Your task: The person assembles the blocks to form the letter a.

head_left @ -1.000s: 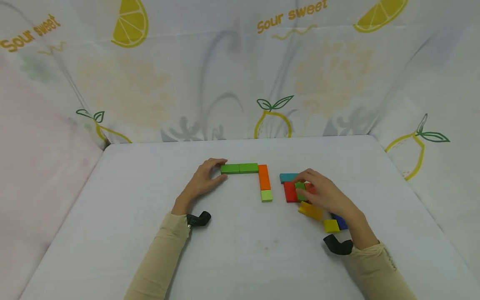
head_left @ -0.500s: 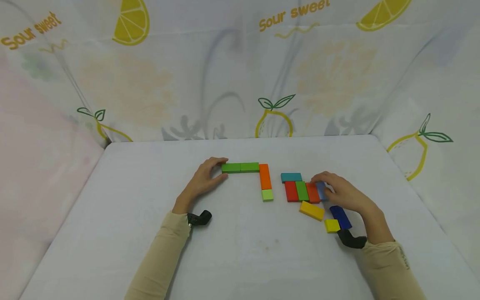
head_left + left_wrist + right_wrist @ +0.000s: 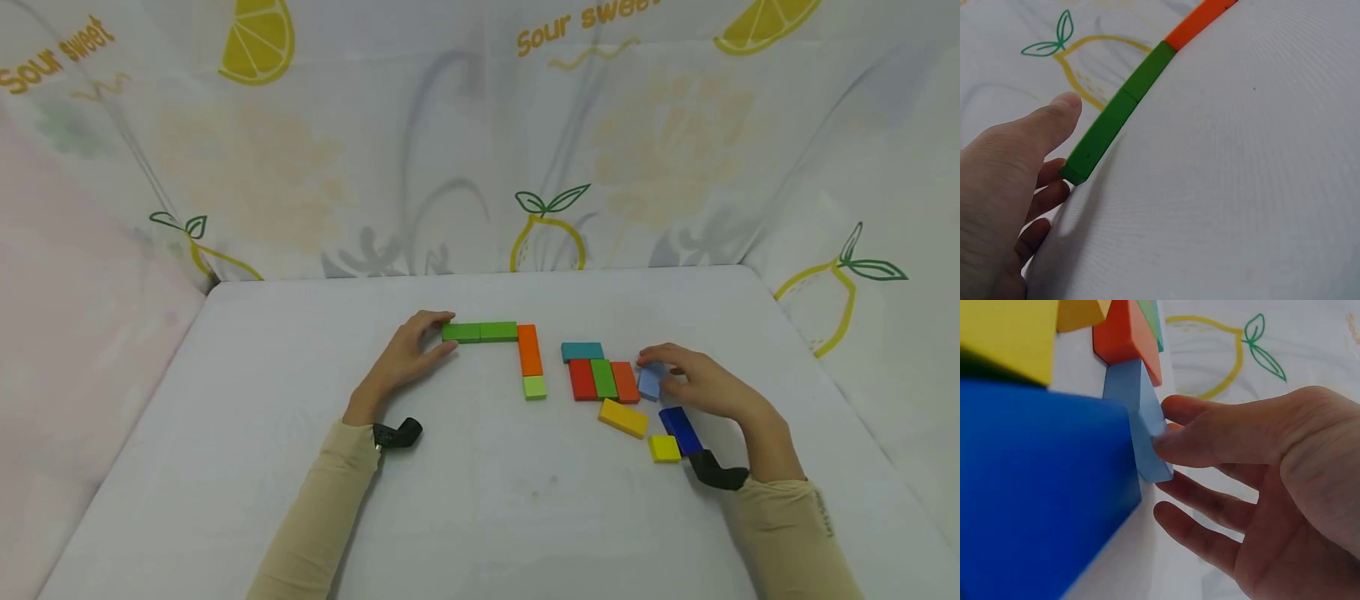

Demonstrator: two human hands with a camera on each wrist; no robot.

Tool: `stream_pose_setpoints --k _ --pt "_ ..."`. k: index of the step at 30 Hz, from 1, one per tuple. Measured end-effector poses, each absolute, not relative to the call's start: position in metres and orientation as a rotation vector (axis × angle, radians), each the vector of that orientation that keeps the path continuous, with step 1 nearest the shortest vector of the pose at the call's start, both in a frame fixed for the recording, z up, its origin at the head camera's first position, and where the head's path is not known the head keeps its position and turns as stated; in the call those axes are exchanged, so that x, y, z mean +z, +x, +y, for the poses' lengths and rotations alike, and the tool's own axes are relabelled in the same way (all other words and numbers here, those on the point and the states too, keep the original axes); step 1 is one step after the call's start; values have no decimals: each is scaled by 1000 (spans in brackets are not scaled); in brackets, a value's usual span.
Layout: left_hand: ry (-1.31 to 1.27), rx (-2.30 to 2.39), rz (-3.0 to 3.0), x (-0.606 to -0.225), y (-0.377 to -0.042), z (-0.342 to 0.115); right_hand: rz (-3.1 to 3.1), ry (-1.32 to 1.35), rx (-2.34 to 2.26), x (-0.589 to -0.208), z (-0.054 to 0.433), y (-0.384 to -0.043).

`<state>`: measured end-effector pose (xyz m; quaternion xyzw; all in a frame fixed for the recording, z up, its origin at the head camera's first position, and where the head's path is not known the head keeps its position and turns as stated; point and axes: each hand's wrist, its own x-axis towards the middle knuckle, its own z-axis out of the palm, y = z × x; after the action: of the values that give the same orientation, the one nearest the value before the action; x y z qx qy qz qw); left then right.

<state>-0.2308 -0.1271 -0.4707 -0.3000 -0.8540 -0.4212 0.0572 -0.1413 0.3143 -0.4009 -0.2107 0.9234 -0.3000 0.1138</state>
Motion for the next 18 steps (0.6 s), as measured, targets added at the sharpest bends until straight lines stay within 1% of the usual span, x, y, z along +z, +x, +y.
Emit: stream_pose_setpoints --k 14,18 --pt "-873 -1318 -2602 -469 -230 -127 2692 -342 -787 -392 328 -134" --pt "-893 -1299 -2576 -469 -231 -126 2691 -330 -795 -396 330 -135"
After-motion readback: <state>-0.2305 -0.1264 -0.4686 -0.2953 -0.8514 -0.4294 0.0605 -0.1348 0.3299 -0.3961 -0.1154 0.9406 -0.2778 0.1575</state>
